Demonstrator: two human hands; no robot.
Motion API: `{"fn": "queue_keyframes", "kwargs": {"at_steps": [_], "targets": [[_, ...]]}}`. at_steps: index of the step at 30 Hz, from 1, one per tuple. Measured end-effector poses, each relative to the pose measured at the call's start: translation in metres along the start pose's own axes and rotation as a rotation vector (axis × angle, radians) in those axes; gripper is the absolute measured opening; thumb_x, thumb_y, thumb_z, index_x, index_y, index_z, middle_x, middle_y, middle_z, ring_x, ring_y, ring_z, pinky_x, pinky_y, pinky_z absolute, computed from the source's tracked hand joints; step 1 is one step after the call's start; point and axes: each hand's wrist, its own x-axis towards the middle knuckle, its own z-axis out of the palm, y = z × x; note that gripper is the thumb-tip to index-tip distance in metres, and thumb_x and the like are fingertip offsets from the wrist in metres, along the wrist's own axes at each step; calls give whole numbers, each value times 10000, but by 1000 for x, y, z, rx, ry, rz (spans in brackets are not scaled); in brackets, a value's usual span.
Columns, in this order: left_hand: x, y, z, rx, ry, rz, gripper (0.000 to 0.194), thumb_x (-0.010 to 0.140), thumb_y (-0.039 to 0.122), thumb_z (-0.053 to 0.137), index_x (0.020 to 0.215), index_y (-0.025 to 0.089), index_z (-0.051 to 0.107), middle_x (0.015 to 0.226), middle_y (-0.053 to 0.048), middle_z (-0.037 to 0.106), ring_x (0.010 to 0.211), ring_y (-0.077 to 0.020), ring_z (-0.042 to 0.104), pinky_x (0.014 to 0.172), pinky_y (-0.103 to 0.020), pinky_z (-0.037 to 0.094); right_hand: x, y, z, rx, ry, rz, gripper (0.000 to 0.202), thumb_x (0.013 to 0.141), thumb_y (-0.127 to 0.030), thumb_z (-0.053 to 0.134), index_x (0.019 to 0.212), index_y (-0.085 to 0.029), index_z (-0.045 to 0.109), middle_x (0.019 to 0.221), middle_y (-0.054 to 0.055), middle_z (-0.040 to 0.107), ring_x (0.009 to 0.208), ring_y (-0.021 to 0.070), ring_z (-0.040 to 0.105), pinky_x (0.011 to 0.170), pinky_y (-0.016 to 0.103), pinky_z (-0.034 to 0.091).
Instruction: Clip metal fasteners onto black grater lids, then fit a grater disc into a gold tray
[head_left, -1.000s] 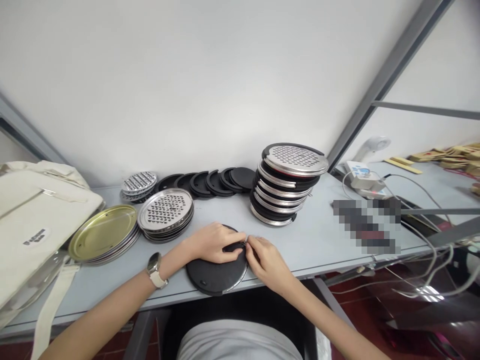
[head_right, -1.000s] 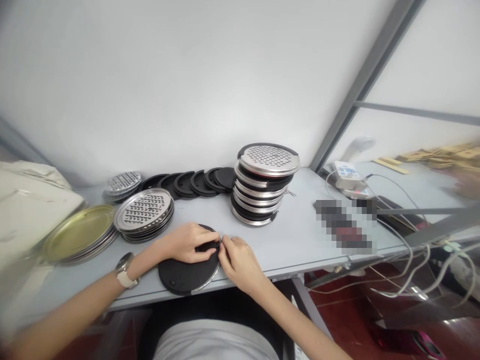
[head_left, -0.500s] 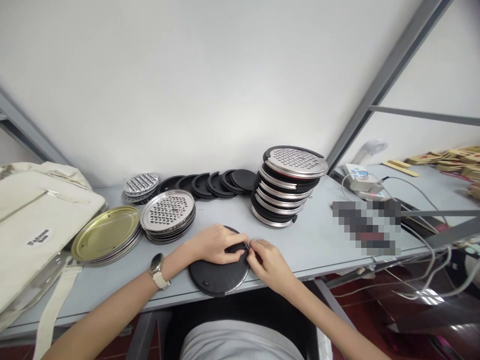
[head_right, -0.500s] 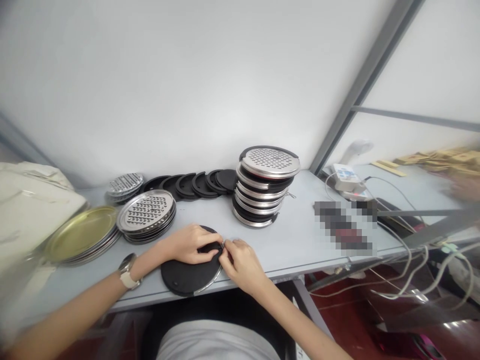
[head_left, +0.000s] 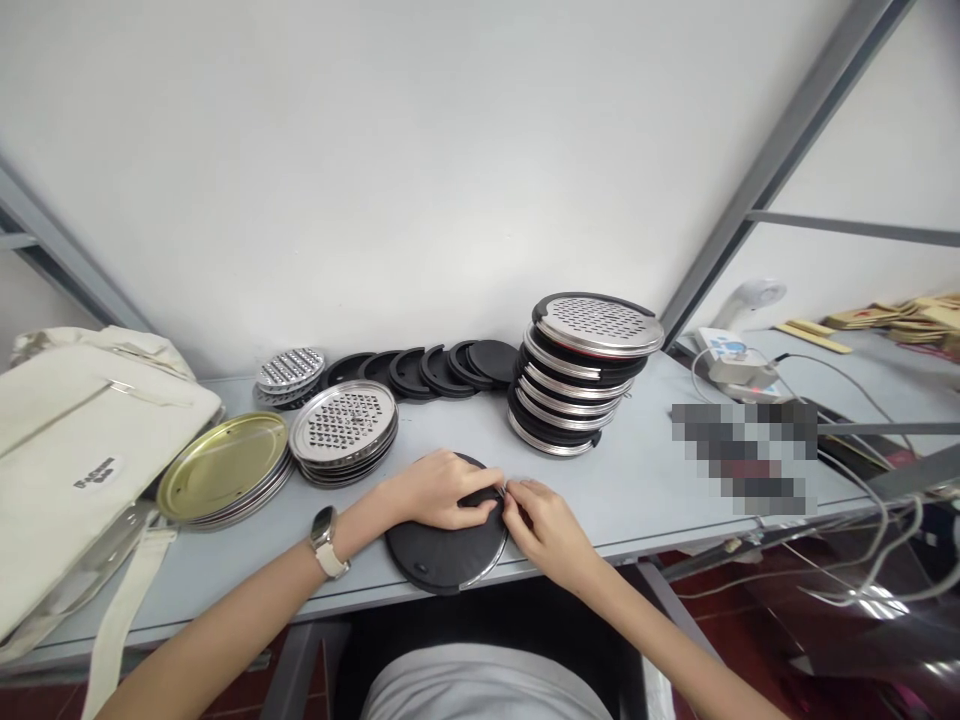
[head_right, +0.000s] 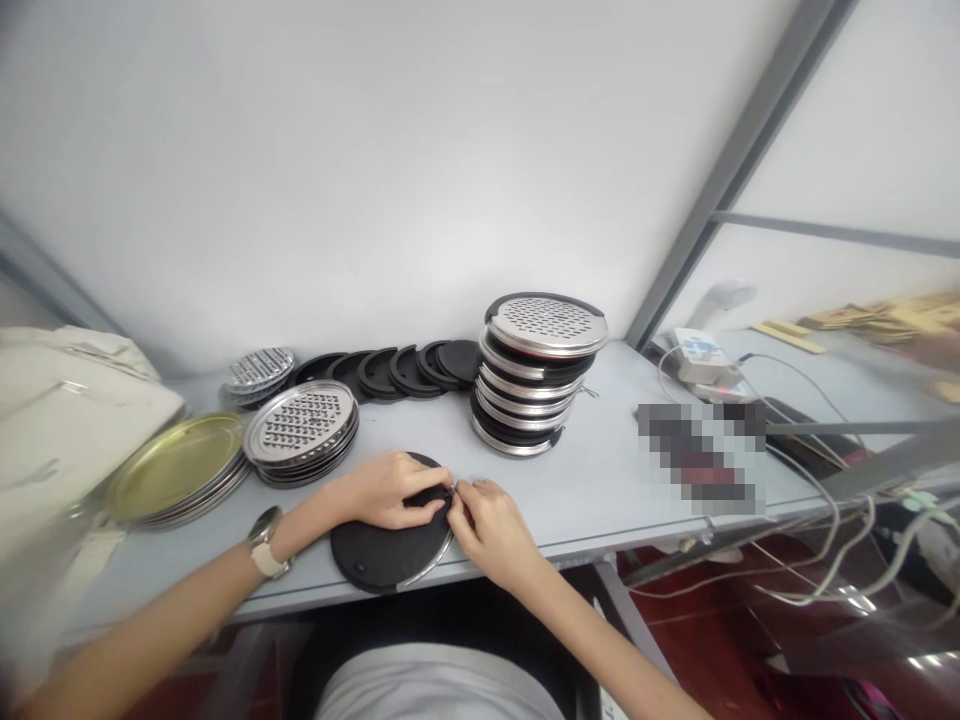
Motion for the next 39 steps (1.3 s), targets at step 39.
{"fn": "queue_keyframes", "kwargs": {"at_steps": [39], "targets": [[1, 2, 2, 11, 66, 26, 99, 897, 283, 465, 938, 205, 511, 673, 17, 614, 591, -142, 595, 552, -254, 375, 2, -2, -2, 48, 8, 3, 236, 951, -178, 353, 723, -209, 407, 674, 13, 523, 632, 162, 500, 602, 273, 387]]}}
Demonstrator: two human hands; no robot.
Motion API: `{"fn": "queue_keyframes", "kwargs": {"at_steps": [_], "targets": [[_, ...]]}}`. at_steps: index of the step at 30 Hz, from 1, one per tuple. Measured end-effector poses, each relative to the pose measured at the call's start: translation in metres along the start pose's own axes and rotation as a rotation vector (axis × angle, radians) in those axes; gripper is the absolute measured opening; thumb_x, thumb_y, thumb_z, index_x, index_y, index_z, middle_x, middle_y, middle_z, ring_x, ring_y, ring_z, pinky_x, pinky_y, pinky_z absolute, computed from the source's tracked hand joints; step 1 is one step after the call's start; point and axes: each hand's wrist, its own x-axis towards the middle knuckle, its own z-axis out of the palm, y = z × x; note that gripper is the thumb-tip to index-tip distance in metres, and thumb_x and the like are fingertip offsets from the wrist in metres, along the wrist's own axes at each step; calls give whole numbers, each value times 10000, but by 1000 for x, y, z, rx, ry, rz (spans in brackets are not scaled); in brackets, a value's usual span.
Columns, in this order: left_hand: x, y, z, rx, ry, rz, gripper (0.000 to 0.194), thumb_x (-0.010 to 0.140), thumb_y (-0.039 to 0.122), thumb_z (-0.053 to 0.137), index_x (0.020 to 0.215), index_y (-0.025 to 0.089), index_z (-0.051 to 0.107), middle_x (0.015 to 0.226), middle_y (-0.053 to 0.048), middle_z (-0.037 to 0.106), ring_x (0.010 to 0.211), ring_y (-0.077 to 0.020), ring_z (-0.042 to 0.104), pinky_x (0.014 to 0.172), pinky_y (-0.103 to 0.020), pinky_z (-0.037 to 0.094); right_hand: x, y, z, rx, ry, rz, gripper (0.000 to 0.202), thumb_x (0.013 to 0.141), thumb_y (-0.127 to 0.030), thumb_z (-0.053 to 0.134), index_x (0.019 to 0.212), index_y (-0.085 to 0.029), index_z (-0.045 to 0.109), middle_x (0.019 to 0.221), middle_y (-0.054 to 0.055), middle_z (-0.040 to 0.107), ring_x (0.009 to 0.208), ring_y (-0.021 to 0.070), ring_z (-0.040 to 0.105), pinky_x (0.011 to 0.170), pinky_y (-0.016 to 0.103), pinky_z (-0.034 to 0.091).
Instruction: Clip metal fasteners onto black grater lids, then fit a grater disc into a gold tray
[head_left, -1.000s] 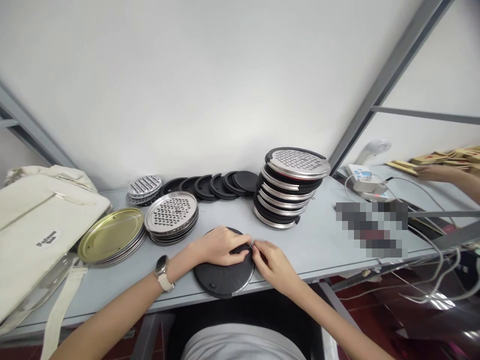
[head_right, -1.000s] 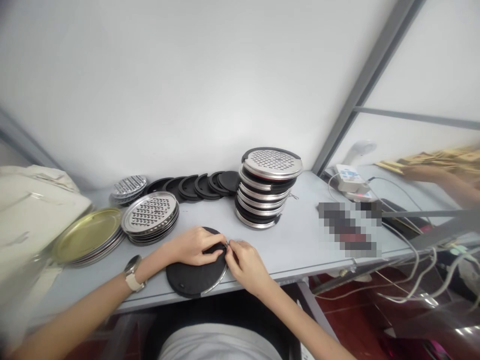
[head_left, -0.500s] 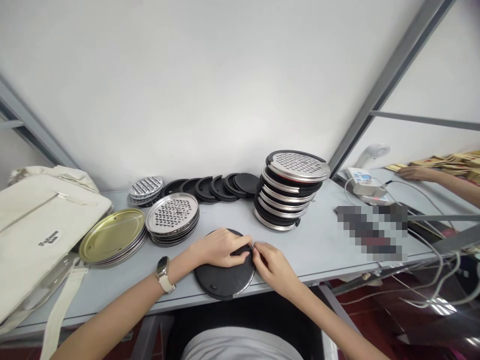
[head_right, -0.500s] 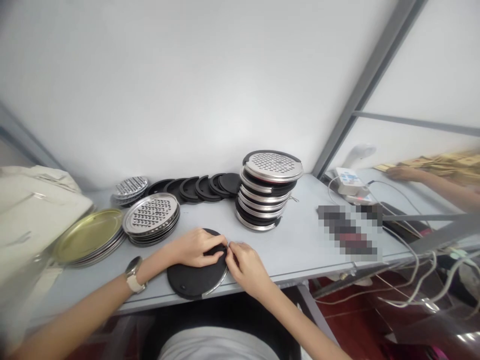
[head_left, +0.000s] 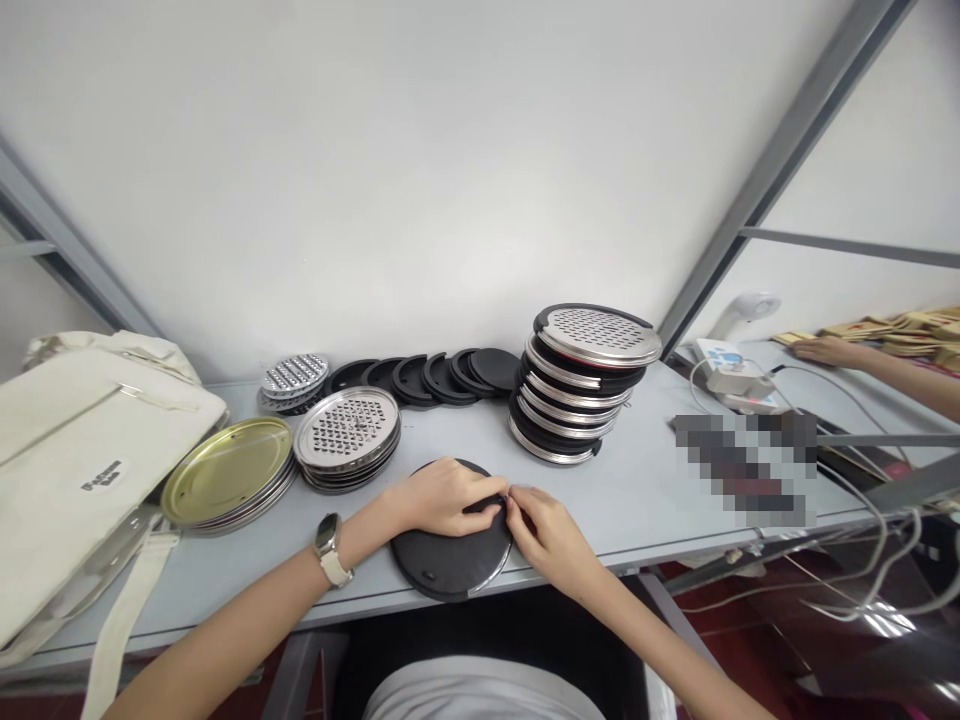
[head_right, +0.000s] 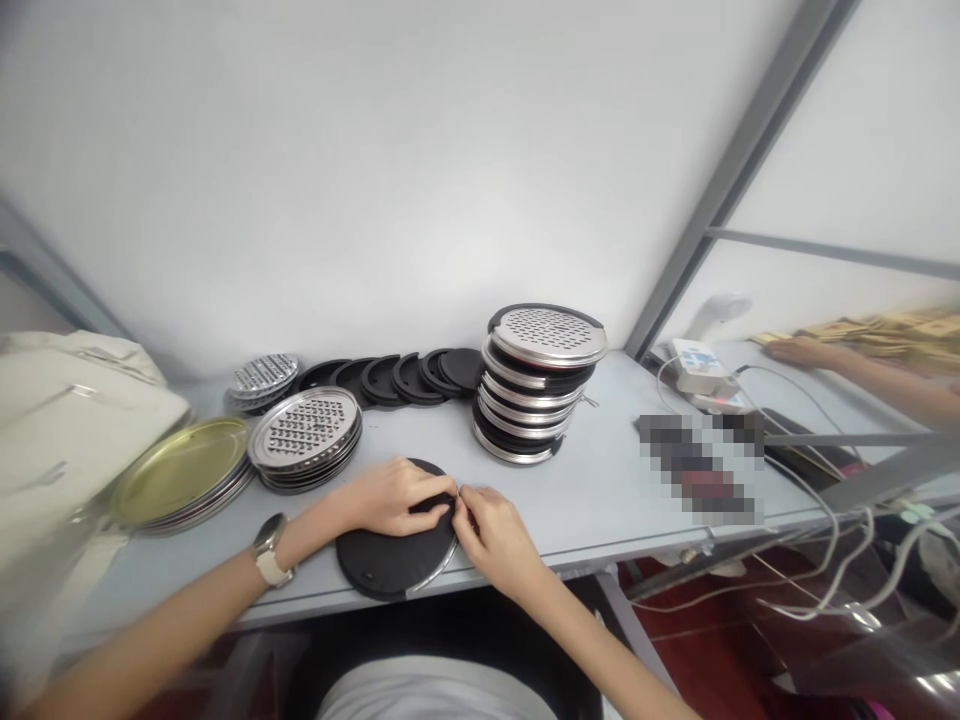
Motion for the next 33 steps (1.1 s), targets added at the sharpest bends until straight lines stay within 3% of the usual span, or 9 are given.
{"fn": "queue_keyframes", "kwargs": {"at_steps": [33], "targets": [[-1, 1, -1, -33, -29, -47, 188, 896, 283, 478, 1055, 186, 500, 729, 3, 654, 640, -162, 626, 588, -249, 403, -1, -1, -1, 8, -17, 30, 238, 957, -204, 335, 721, -212, 367, 665, -1, 489, 633, 159, 477, 605, 269, 349]]}}
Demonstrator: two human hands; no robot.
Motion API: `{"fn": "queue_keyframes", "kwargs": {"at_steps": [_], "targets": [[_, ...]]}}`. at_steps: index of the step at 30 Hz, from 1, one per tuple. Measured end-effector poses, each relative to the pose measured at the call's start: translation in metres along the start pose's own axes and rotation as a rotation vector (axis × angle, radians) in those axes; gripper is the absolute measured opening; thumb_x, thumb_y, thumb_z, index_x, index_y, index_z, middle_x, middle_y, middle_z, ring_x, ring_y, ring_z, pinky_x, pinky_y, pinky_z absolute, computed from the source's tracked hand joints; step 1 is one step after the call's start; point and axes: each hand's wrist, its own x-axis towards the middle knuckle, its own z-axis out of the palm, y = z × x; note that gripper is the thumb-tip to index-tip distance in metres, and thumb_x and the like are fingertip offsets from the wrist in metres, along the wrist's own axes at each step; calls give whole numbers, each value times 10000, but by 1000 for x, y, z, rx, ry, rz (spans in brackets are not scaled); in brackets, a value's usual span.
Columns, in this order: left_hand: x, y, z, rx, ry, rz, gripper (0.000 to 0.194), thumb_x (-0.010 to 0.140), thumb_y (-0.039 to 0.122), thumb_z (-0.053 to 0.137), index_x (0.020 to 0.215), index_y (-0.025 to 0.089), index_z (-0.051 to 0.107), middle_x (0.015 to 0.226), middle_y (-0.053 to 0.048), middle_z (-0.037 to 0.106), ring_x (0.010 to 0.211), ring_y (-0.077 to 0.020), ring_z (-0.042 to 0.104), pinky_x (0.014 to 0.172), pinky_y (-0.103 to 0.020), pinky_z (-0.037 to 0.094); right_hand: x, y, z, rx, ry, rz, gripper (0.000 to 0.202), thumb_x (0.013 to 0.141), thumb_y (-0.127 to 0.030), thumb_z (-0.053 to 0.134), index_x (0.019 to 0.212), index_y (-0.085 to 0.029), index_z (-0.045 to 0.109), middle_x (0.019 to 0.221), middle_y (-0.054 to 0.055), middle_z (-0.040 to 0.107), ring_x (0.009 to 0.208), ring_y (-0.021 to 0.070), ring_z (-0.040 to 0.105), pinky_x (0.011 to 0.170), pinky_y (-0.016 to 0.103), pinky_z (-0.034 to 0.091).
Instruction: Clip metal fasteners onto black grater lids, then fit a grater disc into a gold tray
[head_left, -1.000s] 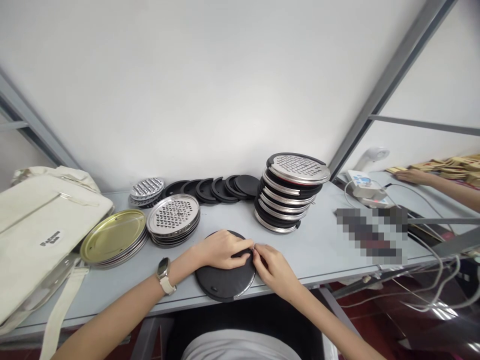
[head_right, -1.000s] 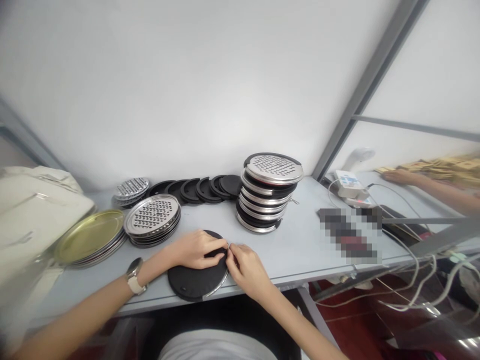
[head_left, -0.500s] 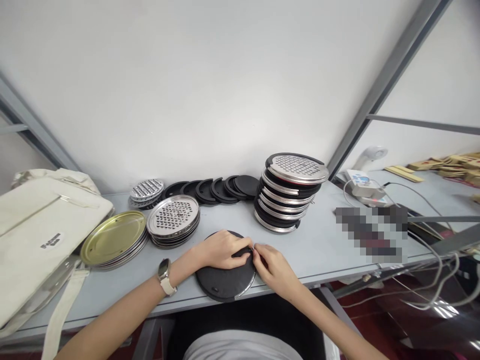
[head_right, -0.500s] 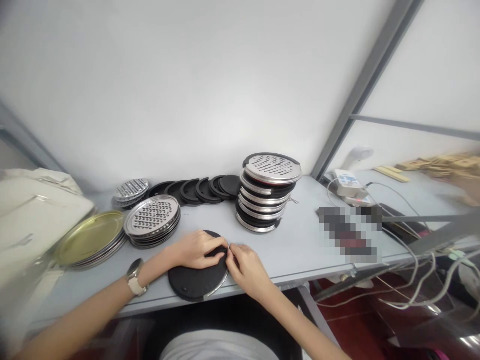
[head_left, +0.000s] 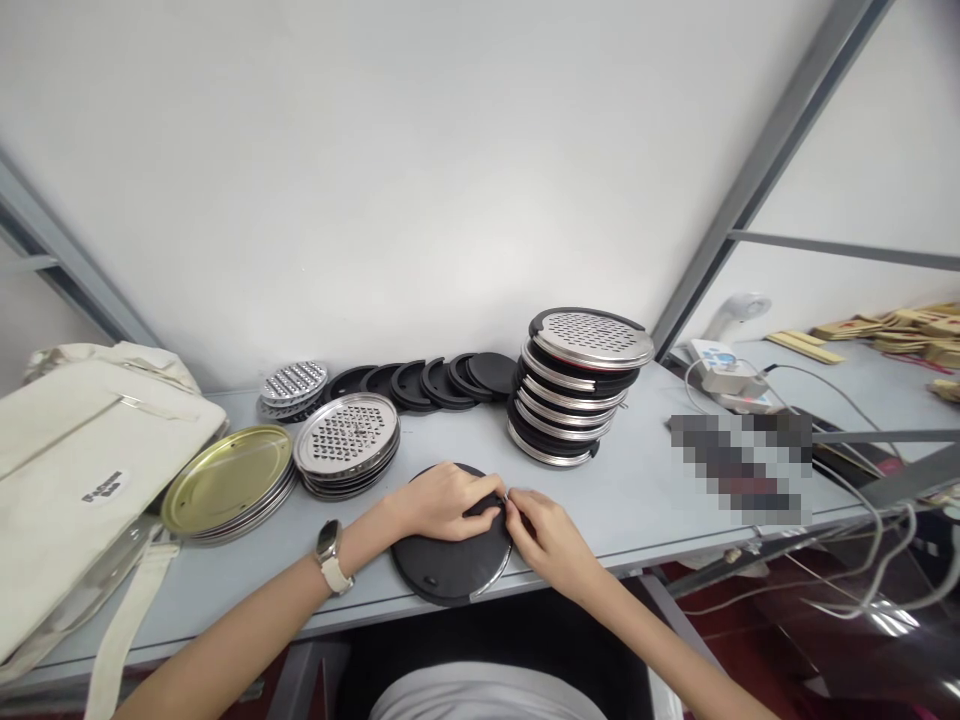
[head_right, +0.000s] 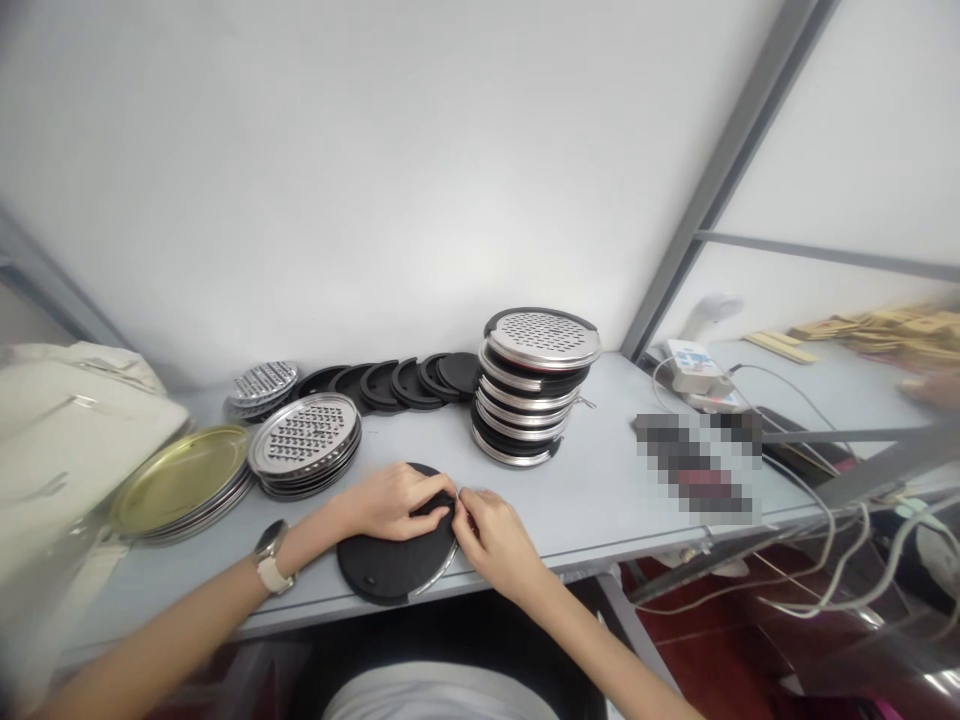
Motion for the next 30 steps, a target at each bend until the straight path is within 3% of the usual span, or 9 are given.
{"fn": "queue_keyframes", "kwargs": {"at_steps": [19, 30], "targets": [[0, 1, -2, 44, -23, -19, 187, 906, 307, 458, 1056, 197, 485, 719, 10, 656, 632, -168, 633, 573, -256, 389, 0, 1, 1, 30, 8, 12, 244, 951, -209, 348, 708, -212, 331, 656, -12, 459, 625, 148, 455, 594, 259, 324], [1, 2, 1, 32, 16, -120, 237, 859, 347, 517, 1009, 190, 420, 730, 3, 634, 607, -178, 617, 531, -258, 339, 0, 2, 1, 17, 22, 5, 242, 936, -193, 363, 700, -215, 317, 646, -18, 445, 612, 144, 445, 581, 254, 318]]}}
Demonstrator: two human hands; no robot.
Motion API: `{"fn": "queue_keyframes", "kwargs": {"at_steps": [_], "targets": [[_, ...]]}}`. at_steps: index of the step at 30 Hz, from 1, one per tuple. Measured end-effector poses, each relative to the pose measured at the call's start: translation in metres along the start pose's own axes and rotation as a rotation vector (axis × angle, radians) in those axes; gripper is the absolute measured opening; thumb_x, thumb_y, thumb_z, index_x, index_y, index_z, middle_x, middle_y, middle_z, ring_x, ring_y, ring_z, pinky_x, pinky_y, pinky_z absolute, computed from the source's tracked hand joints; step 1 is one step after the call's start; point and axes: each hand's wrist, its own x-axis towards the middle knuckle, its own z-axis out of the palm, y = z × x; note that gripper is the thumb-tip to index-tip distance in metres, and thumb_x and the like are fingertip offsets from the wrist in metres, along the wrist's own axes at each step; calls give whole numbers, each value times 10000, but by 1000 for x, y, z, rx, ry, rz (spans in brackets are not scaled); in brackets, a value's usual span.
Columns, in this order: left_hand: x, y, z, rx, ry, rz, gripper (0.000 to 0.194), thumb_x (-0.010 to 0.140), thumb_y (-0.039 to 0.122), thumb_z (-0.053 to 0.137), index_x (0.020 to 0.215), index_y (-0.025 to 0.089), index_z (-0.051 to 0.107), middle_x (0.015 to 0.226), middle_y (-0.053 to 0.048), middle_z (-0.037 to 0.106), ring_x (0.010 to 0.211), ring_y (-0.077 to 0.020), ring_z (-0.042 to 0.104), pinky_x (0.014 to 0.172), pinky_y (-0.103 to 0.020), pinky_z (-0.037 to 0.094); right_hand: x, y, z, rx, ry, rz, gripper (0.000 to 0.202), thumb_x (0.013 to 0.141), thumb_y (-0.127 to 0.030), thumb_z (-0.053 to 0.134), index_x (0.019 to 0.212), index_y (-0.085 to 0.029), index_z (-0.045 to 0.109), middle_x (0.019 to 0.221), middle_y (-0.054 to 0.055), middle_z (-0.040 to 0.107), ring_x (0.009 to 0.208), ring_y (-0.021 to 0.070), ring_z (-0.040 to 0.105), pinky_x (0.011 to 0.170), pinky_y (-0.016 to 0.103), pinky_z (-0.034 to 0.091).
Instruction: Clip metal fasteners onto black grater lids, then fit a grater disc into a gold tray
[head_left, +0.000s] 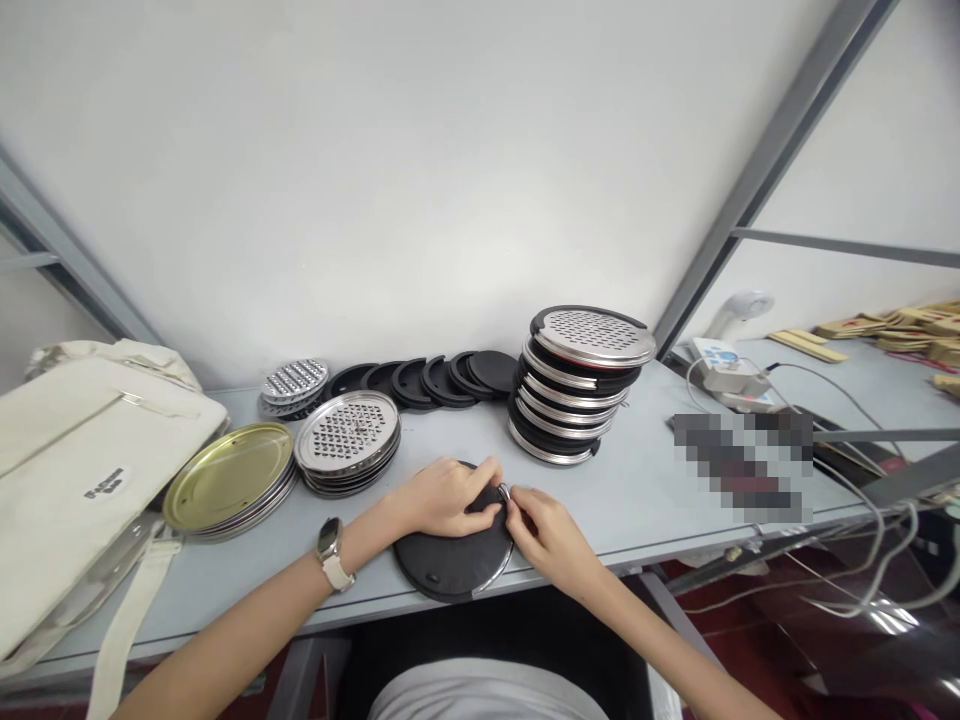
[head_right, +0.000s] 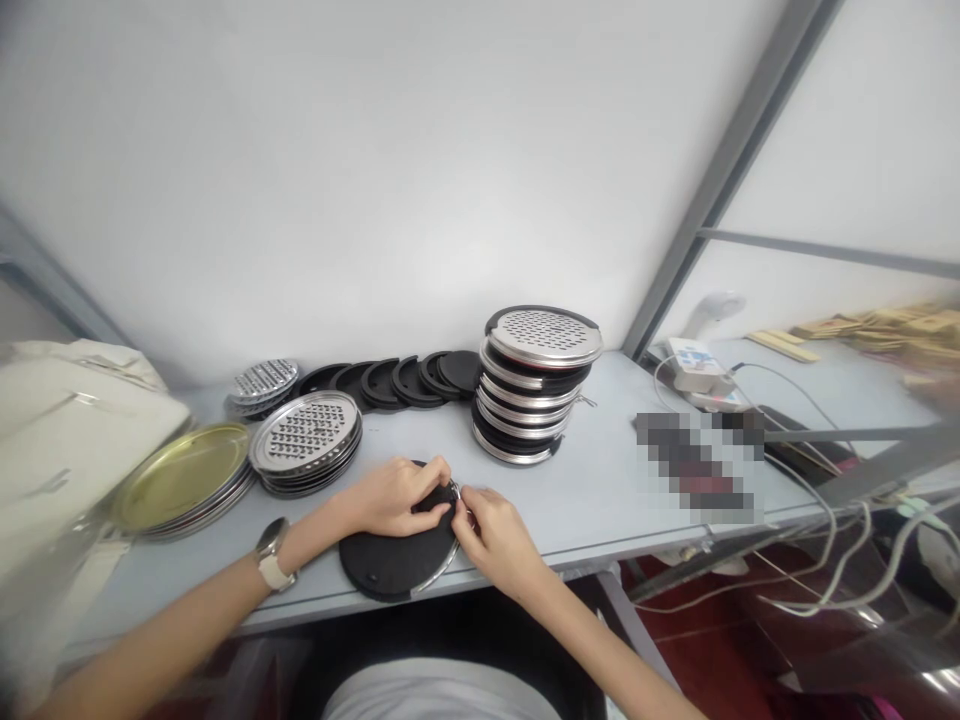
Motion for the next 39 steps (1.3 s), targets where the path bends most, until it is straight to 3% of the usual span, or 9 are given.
{"fn": "queue_keyframes", "kwargs": {"at_steps": [5, 12, 39], "targets": [[0, 0, -1, -44, 2, -26, 243, 858, 345, 523, 1008, 196, 403, 680, 24, 592, 562, -167, 578, 511, -255, 302, 0, -1, -1, 2, 0, 8, 245, 931, -188, 367, 693, -215, 315, 637, -21, 441, 601, 141, 438, 575, 252, 318], [1, -1, -1, -286, -11, -103, 277, 826, 304, 577, 993, 208, 378, 547, 99, 465, 470, -116, 469, 502, -229, 301, 0, 0, 0, -3, 15, 7, 237, 929, -187, 368, 696, -214, 333, 636, -20, 449, 593, 139, 444, 567, 248, 318], [2, 4, -5, -298, -49, -119, 213, 861, 300, 544, 994, 208, 405, 556, 92, 476, 479, -122, 469, 514, -237, 297, 0, 0, -1, 34, 29, 35, 251, 921, -203, 386, 674, -215, 342, 607, -35, 433, 552, 123, 429, 526, 229, 316]]}}
